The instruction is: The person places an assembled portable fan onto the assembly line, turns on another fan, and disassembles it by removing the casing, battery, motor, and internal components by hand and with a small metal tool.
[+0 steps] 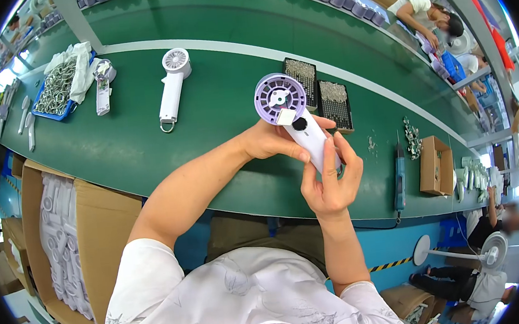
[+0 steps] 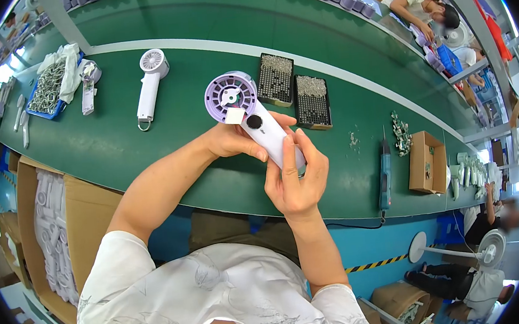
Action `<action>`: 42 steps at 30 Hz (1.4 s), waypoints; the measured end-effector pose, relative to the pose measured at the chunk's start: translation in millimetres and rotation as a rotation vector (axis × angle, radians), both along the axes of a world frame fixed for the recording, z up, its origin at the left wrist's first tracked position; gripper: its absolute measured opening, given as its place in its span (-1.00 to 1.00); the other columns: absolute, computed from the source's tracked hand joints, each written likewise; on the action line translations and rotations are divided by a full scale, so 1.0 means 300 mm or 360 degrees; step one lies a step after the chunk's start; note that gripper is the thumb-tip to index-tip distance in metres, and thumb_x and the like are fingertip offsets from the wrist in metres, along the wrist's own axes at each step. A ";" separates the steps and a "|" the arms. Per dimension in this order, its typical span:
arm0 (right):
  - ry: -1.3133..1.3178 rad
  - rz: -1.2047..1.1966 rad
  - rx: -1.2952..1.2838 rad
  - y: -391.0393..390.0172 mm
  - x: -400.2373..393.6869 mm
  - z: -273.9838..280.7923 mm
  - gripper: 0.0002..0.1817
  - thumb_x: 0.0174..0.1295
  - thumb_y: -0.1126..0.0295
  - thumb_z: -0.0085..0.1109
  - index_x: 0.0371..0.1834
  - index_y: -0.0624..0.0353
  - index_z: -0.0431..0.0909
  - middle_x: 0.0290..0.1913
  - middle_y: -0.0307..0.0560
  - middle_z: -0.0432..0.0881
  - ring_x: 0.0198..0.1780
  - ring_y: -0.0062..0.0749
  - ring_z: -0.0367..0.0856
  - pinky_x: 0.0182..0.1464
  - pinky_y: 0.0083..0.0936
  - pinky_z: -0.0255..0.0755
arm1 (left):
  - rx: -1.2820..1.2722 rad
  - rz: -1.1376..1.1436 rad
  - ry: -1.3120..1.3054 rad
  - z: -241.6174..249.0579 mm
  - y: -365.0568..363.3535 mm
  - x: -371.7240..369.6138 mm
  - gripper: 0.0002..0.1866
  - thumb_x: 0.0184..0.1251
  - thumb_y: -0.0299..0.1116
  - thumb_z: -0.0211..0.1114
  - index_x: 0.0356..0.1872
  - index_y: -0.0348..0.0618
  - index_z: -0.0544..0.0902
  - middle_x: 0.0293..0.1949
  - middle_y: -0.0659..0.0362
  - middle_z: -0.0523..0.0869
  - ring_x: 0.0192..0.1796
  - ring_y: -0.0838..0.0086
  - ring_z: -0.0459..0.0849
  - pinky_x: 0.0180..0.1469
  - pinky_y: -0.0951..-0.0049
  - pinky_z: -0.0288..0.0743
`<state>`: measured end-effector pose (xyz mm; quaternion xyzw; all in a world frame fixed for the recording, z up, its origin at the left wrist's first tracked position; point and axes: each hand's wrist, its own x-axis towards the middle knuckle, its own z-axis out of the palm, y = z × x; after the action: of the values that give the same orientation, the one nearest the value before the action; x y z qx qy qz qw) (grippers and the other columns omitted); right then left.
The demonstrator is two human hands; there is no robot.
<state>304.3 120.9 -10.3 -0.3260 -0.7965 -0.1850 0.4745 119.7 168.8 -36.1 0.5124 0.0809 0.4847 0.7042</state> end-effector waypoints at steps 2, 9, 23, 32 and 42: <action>-0.0005 -0.0007 -0.0005 -0.008 0.008 0.000 -0.47 0.10 0.60 0.49 0.21 0.41 0.67 0.12 0.29 0.66 -0.12 -0.06 0.65 -0.19 -0.35 0.60 | -0.0021 -0.0032 -0.0014 -0.004 -0.003 0.008 -0.27 0.13 -0.56 0.63 0.39 -0.30 0.58 0.21 0.04 0.76 0.30 0.30 0.70 0.39 0.21 0.56; -0.0035 -0.0053 -0.0026 -0.036 0.037 -0.024 -0.47 0.09 0.61 0.48 0.20 0.41 0.66 0.11 0.29 0.66 -0.09 -0.01 0.67 -0.15 -0.29 0.60 | -0.0080 -0.0132 0.0088 -0.019 -0.012 0.027 -0.26 0.13 -0.54 0.64 0.40 -0.28 0.57 0.21 0.06 0.76 0.31 0.33 0.69 0.40 0.24 0.55; -0.0020 -0.0067 -0.0045 -0.066 0.062 -0.051 -0.43 0.04 0.63 0.53 0.20 0.39 0.66 0.13 0.25 0.67 -0.08 -0.04 0.68 -0.14 -0.32 0.58 | -0.0129 -0.0245 0.0197 -0.009 -0.025 0.033 -0.25 0.13 -0.57 0.62 0.42 -0.29 0.55 0.21 0.03 0.76 0.30 0.33 0.70 0.38 0.25 0.59; 0.0015 -0.0024 -0.0220 -0.072 0.053 -0.021 -0.41 0.07 0.54 0.56 0.22 0.45 0.63 0.14 0.32 0.63 -0.09 -0.02 0.69 -0.19 -0.33 0.61 | -0.0133 -0.0179 0.0147 -0.036 -0.013 0.033 -0.26 0.11 -0.57 0.64 0.39 -0.28 0.59 0.21 0.06 0.76 0.30 0.33 0.70 0.38 0.23 0.57; 0.0008 0.0101 -0.0793 -0.041 0.170 0.035 -0.42 -0.01 0.42 0.64 0.13 0.36 0.68 -0.26 -0.01 0.68 -0.29 -0.17 0.69 -0.28 -0.34 0.59 | -0.0330 -0.0007 0.0192 -0.081 -0.017 0.091 -0.20 0.11 -0.56 0.66 0.44 -0.30 0.51 0.36 0.01 0.65 0.32 0.32 0.67 0.40 0.20 0.56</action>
<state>355.3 108.6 0.3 -0.4082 -0.8262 0.0328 0.3869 147.1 163.8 -60.5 0.4654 0.1718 0.4406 0.7482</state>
